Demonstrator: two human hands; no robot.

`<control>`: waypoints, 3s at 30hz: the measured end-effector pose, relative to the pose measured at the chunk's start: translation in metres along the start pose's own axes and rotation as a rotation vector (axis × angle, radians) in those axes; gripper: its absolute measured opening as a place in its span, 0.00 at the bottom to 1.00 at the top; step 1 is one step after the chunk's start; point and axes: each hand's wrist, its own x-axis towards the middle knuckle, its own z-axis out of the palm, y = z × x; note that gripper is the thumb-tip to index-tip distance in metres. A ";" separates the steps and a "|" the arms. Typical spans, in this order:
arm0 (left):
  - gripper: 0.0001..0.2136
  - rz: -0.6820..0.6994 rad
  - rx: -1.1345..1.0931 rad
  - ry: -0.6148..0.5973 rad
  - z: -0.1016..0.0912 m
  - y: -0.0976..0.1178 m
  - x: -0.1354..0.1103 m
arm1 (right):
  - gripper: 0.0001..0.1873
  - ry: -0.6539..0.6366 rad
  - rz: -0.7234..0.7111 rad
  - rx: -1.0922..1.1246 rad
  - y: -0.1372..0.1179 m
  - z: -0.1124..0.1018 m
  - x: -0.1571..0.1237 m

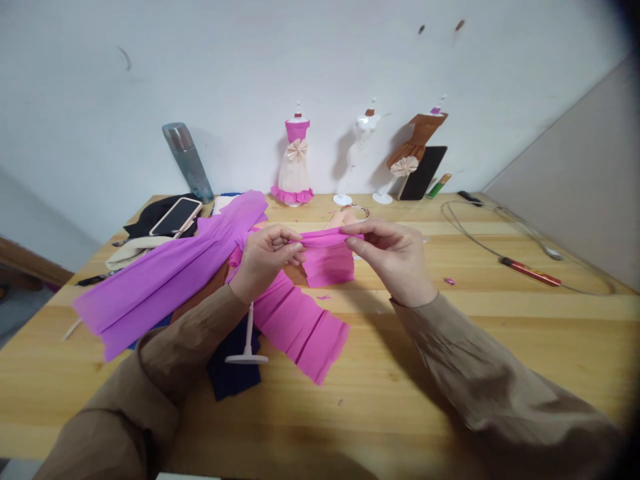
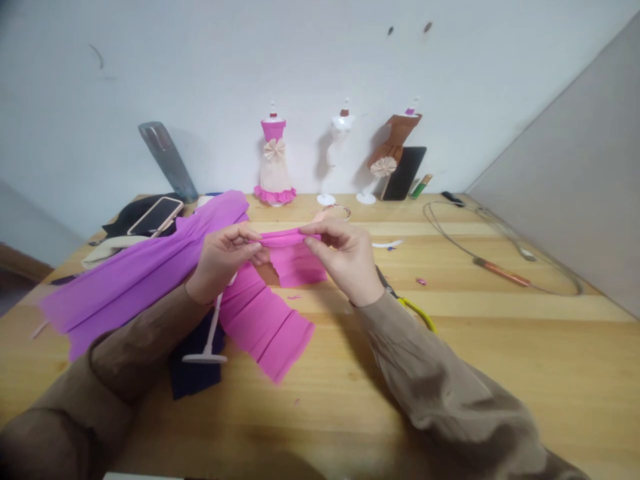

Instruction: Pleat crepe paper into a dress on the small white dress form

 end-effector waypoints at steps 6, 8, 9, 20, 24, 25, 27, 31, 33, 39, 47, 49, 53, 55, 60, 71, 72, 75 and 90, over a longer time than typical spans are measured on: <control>0.07 -0.023 -0.028 0.062 0.002 0.005 -0.002 | 0.05 0.021 -0.005 0.005 -0.001 0.000 0.000; 0.07 -0.035 -0.051 0.079 0.003 0.007 -0.003 | 0.05 0.023 0.000 0.005 0.000 0.000 0.000; 0.06 -0.035 -0.063 0.081 0.003 0.008 -0.003 | 0.05 0.023 0.005 0.003 0.000 0.000 0.000; 0.07 0.010 0.031 0.175 0.005 0.008 -0.005 | 0.09 0.027 -0.004 -0.057 0.006 0.002 0.000; 0.07 0.067 0.110 0.231 0.007 0.008 -0.005 | 0.10 0.031 -0.022 -0.109 0.009 0.003 -0.001; 0.07 0.082 0.128 0.236 0.007 0.008 -0.005 | 0.10 0.028 -0.031 -0.137 0.009 0.003 -0.001; 0.06 0.098 0.160 0.228 0.007 0.008 -0.005 | 0.08 0.027 -0.064 -0.201 0.009 0.003 -0.001; 0.05 0.089 0.178 0.200 0.006 0.005 -0.004 | 0.06 0.016 -0.118 -0.276 0.007 0.003 -0.002; 0.03 0.064 0.163 0.195 0.005 0.002 -0.004 | 0.06 0.009 -0.113 -0.279 0.008 0.003 -0.003; 0.02 -0.001 0.070 0.229 0.006 -0.003 -0.003 | 0.02 0.014 -0.049 -0.217 0.012 0.004 -0.003; 0.04 -0.015 0.021 0.217 0.007 -0.001 -0.003 | 0.06 0.030 0.134 -0.052 0.003 0.005 0.001; 0.03 -0.009 0.006 0.199 0.007 -0.001 -0.003 | 0.06 0.029 0.142 -0.019 0.000 0.005 0.002; 0.05 0.008 0.001 0.194 0.007 -0.004 -0.003 | 0.06 0.038 0.138 0.036 0.000 0.006 0.002; 0.07 0.026 0.025 0.201 0.006 -0.005 -0.003 | 0.05 0.043 0.120 0.058 0.002 0.006 0.002; 0.06 0.031 0.065 0.182 0.004 -0.006 -0.002 | 0.08 0.009 0.077 -0.014 0.008 0.005 0.000; 0.02 -0.001 0.111 0.122 0.001 -0.008 0.000 | 0.05 -0.089 -0.018 -0.209 0.009 0.002 0.001; 0.01 0.038 0.159 0.125 0.000 -0.008 0.001 | 0.04 -0.097 -0.021 -0.217 0.009 0.002 0.001; 0.03 0.197 0.317 0.176 -0.003 -0.008 0.003 | 0.03 -0.101 -0.007 -0.215 0.010 0.002 0.002; 0.05 -0.020 0.061 0.101 -0.002 0.005 0.001 | 0.07 -0.079 0.248 0.051 -0.003 -0.001 0.008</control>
